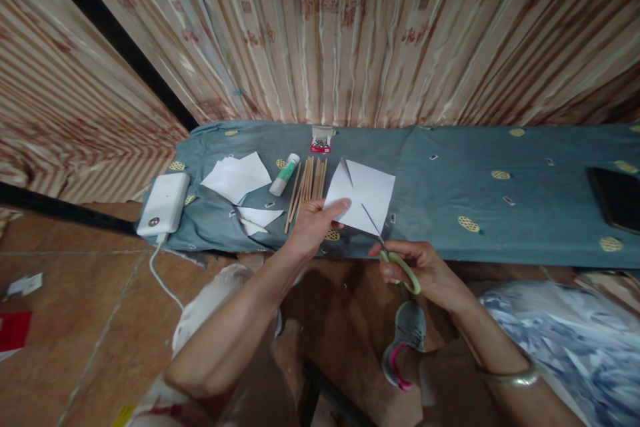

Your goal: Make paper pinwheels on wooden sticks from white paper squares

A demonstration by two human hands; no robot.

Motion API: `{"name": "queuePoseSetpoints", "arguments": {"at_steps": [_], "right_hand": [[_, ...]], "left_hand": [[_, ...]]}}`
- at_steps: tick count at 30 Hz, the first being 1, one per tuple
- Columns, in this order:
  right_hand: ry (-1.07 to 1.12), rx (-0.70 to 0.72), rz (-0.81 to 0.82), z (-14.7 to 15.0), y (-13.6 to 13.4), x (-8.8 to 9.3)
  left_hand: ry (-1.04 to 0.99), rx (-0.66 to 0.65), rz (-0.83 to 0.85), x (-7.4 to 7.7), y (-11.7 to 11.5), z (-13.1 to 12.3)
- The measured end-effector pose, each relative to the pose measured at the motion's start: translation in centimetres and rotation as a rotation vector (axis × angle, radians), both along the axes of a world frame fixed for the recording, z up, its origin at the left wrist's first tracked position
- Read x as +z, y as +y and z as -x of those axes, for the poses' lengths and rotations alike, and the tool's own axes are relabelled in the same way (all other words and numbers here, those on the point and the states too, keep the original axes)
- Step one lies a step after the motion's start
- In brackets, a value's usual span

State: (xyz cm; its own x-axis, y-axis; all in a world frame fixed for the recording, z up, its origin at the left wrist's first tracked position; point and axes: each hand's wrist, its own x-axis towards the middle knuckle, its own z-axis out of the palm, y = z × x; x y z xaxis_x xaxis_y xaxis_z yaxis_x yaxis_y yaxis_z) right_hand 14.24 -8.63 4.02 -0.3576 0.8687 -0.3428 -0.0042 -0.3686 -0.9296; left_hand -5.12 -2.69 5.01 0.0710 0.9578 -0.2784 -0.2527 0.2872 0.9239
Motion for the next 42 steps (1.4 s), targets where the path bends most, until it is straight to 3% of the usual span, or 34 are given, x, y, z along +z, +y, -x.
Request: {"name": "queuePoseSetpoints", "arguments": {"at_steps": [16,24,26,31,33,42], "right_hand": [[-0.005,-0.073,0.042,0.5,0.1,0.1],[-0.073,0.118,-0.053,-0.5,-0.3,0.0],[-0.091,0.055,-0.075,-1.2,-0.1,0.0],[-0.039,-0.464,-0.185,-2.0,1.4,-0.1],[0.022,-0.578,-0.214,-1.8,2.0,-0.1],[0.053,-0.639,-0.195,-0.8,2.8,0.0]], "left_hand": [[-0.010,0.009,0.026,0.1,0.0,-0.1],[-0.017,0.082,0.018,0.2,0.8,0.6],[-0.019,0.107,0.021,0.2,0.9,0.8],[-0.019,-0.039,0.055,0.0,-0.1,0.1],[-0.002,-0.108,0.081,-0.2,-0.7,-0.5],[0.013,-0.198,0.094,-1.2,-1.2,-1.7]]}}
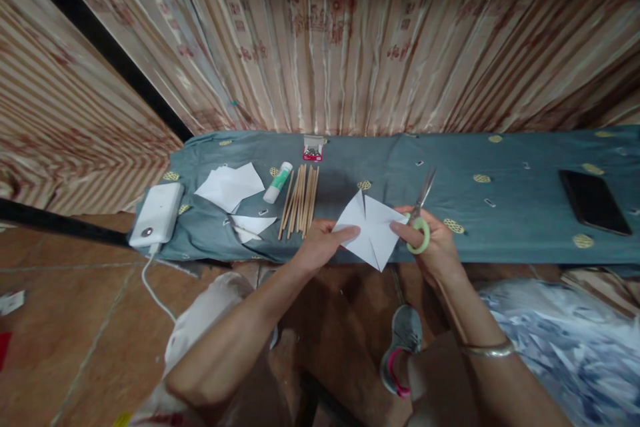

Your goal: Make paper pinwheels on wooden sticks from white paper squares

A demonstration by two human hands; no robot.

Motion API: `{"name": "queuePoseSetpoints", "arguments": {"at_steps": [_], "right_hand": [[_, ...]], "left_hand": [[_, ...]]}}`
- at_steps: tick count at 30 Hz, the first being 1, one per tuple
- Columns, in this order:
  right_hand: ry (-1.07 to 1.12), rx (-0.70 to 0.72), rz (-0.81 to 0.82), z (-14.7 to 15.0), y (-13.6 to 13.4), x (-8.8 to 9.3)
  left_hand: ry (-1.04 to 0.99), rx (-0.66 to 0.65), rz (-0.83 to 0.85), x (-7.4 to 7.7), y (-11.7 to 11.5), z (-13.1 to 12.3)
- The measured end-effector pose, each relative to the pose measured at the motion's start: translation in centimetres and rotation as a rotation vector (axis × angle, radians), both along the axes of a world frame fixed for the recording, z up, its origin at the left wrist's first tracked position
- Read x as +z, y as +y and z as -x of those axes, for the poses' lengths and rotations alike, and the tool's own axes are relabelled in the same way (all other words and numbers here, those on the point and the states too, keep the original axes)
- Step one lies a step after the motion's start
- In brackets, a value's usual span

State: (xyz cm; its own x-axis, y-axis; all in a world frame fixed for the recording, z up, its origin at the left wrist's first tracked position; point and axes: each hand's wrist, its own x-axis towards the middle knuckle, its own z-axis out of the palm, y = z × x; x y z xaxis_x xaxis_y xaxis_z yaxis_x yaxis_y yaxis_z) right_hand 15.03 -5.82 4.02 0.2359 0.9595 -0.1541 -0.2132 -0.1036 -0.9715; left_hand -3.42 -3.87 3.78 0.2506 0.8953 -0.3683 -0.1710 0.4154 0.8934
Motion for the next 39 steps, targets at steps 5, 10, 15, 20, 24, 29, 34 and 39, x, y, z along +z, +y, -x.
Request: {"name": "queuePoseSetpoints", "arguments": {"at_steps": [5,10,15,20,24,29,34,39], "right_hand": [[-0.016,-0.011,0.007,0.0,0.1,-0.2],[-0.038,-0.048,-0.003,0.0,0.2,-0.3],[-0.064,-0.054,-0.006,0.1,0.1,-0.5],[-0.055,-0.051,-0.002,0.1,0.2,-0.6],[-0.054,-0.073,-0.017,0.1,0.2,-0.2],[-0.046,-0.108,-0.019,-0.3,0.3,-0.1],[-0.055,-0.167,-0.029,-1.3,0.6,-0.3],[0.086,-0.315,-0.023,-1.1,1.4,-0.2]], "left_hand": [[0.038,0.041,-0.044,-0.2,0.1,0.1],[0.035,0.049,-0.068,0.0,-0.1,0.1],[0.028,0.057,-0.055,0.1,-0.2,0.1],[0.076,0.065,-0.074,0.1,0.0,0.3],[0.135,0.063,-0.114,0.4,0.2,0.6],[0.160,0.096,-0.109,1.1,0.2,0.9],[0.135,0.123,-0.128,1.5,0.6,1.6],[-0.025,0.221,-0.078,1.3,0.4,1.6]]}}
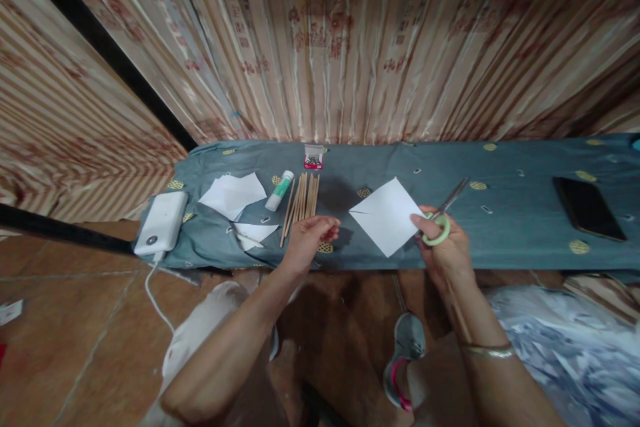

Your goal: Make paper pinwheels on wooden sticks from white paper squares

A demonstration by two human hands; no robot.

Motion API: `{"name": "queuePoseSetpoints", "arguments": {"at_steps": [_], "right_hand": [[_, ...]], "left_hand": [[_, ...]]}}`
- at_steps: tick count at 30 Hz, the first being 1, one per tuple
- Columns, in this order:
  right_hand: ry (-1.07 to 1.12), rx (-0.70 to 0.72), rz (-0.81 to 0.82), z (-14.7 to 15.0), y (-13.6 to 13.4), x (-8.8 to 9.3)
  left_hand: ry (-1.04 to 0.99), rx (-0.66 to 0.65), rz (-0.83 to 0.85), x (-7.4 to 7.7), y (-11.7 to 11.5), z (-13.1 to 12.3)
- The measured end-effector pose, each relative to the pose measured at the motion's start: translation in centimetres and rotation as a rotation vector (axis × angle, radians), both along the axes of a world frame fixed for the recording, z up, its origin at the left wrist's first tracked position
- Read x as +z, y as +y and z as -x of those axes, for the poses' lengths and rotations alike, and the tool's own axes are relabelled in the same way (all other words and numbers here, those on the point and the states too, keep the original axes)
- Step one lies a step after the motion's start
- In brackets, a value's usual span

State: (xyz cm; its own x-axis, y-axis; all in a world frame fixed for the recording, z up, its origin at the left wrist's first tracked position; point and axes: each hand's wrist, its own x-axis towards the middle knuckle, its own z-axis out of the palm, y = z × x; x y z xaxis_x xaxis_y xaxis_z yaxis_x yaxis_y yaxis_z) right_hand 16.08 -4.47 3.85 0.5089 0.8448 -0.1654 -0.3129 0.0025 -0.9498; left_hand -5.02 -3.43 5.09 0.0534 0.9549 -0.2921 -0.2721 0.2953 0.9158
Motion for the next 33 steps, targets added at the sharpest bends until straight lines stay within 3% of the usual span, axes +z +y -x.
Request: {"name": "queuePoseSetpoints", "arguments": {"at_steps": [6,11,18,24,33], "right_hand": [[0.132,0.044,-0.016,2.7,0.4,0.1],[0.084,0.121,-0.038,3.8,0.5,0.0],[-0.043,0.213,-0.008,3.8,0.2,-0.8],[0.035,0.240,0.016,5.6,-0.2,-0.8],[0.086,0.310,0.008,7.2,-0.6,0.1]], "left_hand": [[-0.181,-0.217,-0.003,-0.7,-1.8,-3.0],[-0.167,-0.038,0.052,-0.8,-1.2,-3.4],[-0.134,0.069,-0.004,0.3,0.8,-1.6],[-0.244,0.045,-0.077,1.1,0.2,-1.7],[-0.198,0.066,-0.068,-0.1,0.2,-3.1]]}}
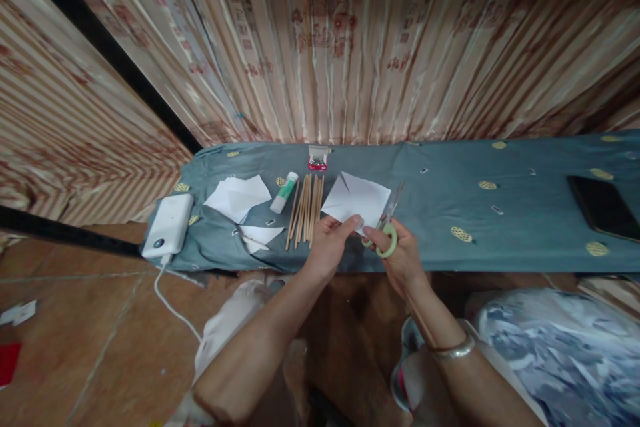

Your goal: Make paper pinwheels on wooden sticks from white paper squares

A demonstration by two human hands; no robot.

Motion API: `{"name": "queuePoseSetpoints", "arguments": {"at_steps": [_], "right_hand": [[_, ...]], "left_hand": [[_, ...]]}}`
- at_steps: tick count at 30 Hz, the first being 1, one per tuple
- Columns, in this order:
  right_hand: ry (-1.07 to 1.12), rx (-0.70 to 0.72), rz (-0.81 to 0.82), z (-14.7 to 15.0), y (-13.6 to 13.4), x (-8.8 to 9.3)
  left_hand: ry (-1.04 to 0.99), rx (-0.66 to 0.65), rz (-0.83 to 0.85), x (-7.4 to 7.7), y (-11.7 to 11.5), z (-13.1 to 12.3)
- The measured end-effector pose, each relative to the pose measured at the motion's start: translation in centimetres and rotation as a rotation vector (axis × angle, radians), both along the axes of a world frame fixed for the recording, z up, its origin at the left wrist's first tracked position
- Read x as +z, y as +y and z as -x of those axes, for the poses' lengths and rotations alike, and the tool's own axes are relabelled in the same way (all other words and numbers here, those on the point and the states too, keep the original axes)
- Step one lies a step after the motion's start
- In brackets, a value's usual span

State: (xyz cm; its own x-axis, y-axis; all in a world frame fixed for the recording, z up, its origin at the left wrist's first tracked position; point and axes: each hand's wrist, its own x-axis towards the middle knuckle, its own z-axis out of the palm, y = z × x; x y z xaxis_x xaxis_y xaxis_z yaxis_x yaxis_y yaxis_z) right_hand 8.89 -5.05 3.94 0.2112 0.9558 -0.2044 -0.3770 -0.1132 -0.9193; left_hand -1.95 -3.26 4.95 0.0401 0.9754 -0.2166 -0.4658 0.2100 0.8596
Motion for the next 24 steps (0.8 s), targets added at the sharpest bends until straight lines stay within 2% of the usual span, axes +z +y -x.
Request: {"name": "queuePoseSetpoints", "arguments": {"at_steps": [5,11,14,18,24], "right_hand": [[-0.075,0.117,-0.001,-0.5,-0.7,0.0],[-0.203,0.474,-0.039,-1.8,-2.5,-0.3],[-0.280,0.603,-0.044,-2.0,-3.5,-0.5],[-0.305,0.657,-0.036,-1.7,-3.9,-0.6],[-0.272,0.643,-0.016,-1.6,-3.3,-0.5]], "left_hand": [[0.026,0.007,-0.039,0.1,0.5,0.7],[0.097,0.137,-0.137,0.2,1.8,2.3],[0.150,0.162,-0.167,0.1,2.2,2.7],[0.250,0.148,-0.185,0.1,2.0,2.9],[0.377,0.104,-0.237,0.0,1.8,2.8]]}}
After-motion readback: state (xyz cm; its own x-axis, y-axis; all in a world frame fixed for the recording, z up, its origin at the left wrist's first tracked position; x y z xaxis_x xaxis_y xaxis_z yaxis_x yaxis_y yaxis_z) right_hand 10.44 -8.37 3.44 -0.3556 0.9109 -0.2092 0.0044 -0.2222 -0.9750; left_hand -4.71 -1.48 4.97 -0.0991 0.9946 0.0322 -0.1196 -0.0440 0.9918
